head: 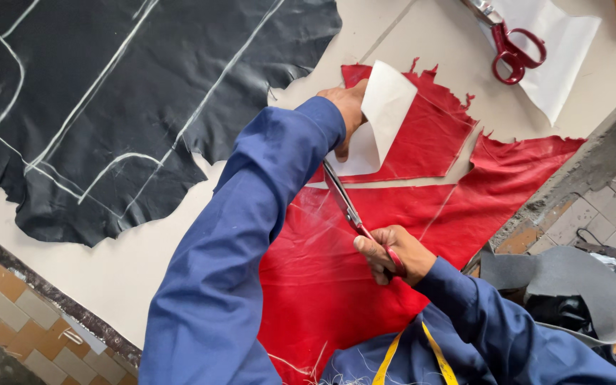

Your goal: The person places a paper pattern on a red fabric sheet and uses shears to cut along the pattern's outline. They then remove the cut piece and repeat the process with another pattern section on the same fabric.

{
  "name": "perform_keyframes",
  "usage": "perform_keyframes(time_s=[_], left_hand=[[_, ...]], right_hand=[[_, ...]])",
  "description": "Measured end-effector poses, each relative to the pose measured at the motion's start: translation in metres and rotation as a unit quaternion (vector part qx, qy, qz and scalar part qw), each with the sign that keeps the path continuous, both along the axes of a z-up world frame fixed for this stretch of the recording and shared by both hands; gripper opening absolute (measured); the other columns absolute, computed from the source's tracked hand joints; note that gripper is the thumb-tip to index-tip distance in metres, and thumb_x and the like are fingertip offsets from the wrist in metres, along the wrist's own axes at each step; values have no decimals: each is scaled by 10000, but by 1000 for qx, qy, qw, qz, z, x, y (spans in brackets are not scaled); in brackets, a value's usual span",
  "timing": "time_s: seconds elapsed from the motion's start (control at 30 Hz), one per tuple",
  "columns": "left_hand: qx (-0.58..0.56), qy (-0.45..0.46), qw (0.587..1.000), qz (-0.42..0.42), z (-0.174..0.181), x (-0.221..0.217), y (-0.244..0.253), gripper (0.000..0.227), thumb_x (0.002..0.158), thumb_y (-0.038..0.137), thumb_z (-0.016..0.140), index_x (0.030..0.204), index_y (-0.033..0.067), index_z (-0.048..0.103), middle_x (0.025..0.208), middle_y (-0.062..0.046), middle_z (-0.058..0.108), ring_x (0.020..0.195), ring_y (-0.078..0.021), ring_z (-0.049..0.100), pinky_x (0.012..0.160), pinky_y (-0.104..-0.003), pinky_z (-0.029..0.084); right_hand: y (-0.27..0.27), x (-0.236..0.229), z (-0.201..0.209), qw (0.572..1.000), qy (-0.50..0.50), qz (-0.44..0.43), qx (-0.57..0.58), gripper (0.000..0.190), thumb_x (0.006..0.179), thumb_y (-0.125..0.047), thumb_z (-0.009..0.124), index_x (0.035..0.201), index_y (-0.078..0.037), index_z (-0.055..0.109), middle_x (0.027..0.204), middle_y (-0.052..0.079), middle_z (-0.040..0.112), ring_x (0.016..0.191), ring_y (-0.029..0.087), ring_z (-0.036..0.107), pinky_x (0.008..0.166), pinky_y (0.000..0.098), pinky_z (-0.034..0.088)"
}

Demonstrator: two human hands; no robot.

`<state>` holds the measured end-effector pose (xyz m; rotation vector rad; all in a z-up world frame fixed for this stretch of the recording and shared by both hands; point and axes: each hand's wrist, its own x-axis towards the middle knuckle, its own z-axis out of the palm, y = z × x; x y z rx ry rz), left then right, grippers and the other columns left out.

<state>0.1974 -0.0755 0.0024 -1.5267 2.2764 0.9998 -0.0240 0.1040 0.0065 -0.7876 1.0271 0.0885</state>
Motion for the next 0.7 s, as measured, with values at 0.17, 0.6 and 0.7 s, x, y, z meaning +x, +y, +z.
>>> perform_keyframes(time_s=[0.17,0.6,0.7], left_hand=[[-41,40,998,27,11,5,17,1088,454,139,966,1433,152,494,1382,-116,540,1208,-350,606,1003,-417,505],[-222,-52,919,321,24,-81,86,560,799,492,812,1258,222,636,1214,-60,522,1165,-322,505,944,-533,463],[-283,-56,888,358,24,-100,89,655,756,486,842,1310,218,619,1272,-59,500,1200,-337,463,933,-548,457]], right_hand=[[18,-38,41,995,26,97,-10,450,820,-412,852,745,-35,620,541,20,543,476,119,540,447,287,416],[44,-243,15,977,165,-92,-95,295,807,-252,833,799,4,687,550,43,575,481,134,547,469,294,427],[19,-277,-4,972,161,-123,-116,298,817,-266,823,814,4,697,569,48,587,495,126,530,480,297,433]])
